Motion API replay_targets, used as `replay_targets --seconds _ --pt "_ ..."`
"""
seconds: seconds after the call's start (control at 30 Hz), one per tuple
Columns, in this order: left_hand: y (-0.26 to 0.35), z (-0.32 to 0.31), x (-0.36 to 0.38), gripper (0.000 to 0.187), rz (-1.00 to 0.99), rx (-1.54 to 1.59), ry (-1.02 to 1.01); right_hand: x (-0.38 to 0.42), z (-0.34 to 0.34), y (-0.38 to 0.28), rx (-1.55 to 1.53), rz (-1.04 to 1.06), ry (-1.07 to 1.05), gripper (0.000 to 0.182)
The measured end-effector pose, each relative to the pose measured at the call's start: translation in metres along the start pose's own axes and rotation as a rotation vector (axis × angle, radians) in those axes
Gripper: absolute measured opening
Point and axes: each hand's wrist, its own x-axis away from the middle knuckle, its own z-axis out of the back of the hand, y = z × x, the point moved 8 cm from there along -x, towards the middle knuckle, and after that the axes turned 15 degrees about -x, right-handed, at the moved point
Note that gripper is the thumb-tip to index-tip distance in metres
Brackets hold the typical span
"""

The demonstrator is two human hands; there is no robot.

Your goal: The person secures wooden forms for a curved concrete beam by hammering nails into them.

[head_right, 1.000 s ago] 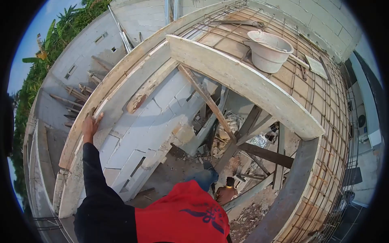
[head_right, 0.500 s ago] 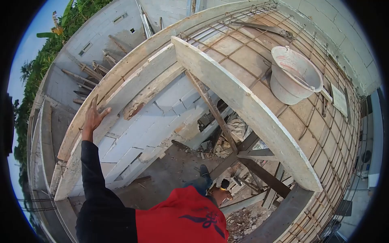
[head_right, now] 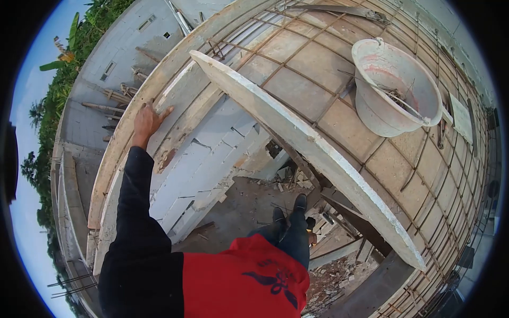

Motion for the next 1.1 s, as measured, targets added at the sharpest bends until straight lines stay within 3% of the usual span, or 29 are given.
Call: replay_targets --seconds 0.13,0.23,0.3,0.33,0.37,0.43,0.5,0.57,0.77,0.83,0.87,0.93,1.0,1.07,1.1 --pt "-0.001 0.007 -0.002 0.094 -0.008 -0.041 -0.044 -0.013 -0.022 -0.06 -0.094 0.281 -0.045 0.06" --pt "-0.001 0.012 -0.004 0.093 -0.022 -0.038 -0.022 0.013 -0.085 -0.114 -0.458 0.418 -0.33 0.061" --pt "-0.003 0.002 -0.003 0.093 -0.009 -0.019 -0.032 0.061 -0.165 -0.121 -0.787 0.189 -0.794 0.062" --pt "-0.006 -0.004 -0.003 0.092 -0.038 0.014 0.009 0.112 -0.217 -0.134 -0.804 0.008 -0.788 0.069" --pt "-0.01 -0.006 -0.002 0.091 -0.064 0.044 0.054 0.162 -0.261 -0.129 -0.848 -0.183 -1.003 0.068" --pt "-0.014 -0.004 -0.002 0.09 -0.034 0.109 -0.031 0.248 -0.334 -0.103 -0.852 -0.446 -1.418 0.048" --pt "-0.014 -0.007 -0.003 0.085 -0.041 0.139 -0.094 0.329 -0.388 -0.071 -0.812 -0.569 -1.477 0.038" --pt "-0.015 -0.008 -0.004 0.085 -0.024 0.121 -0.113 0.387 -0.428 -0.081 -0.878 -0.668 -1.572 0.036" --pt "-0.013 -0.007 -0.003 0.085 -0.005 0.16 -0.141 0.492 -0.474 -0.158 -1.256 -0.844 -1.394 0.047" --pt "-0.013 -0.007 -0.006 0.08 -0.009 0.142 -0.123 0.518 -0.483 -0.166 -1.426 -0.97 -1.021 0.053" --pt "-0.014 -0.007 -0.007 0.08 -0.01 0.137 -0.122 0.543 -0.489 -0.173 -1.378 -1.038 -0.972 0.056" --pt "-0.013 -0.005 -0.006 0.081 -0.004 0.17 -0.115 0.586 -0.514 -0.19 -1.378 -1.087 -1.049 0.054" --pt "-0.014 -0.004 0.0 0.081 0.001 0.167 -0.151 0.63 -0.529 -0.201 -1.08 -0.873 -1.533 0.052" --pt "-0.015 -0.005 -0.014 0.082 0.002 0.168 -0.138 0.596 -0.505 -0.201 -1.201 -1.238 -1.364 0.051" --pt "-0.016 -0.008 -0.011 0.083 -0.002 0.15 -0.137 0.586 -0.493 -0.195 -1.293 -1.281 -1.081 0.052"
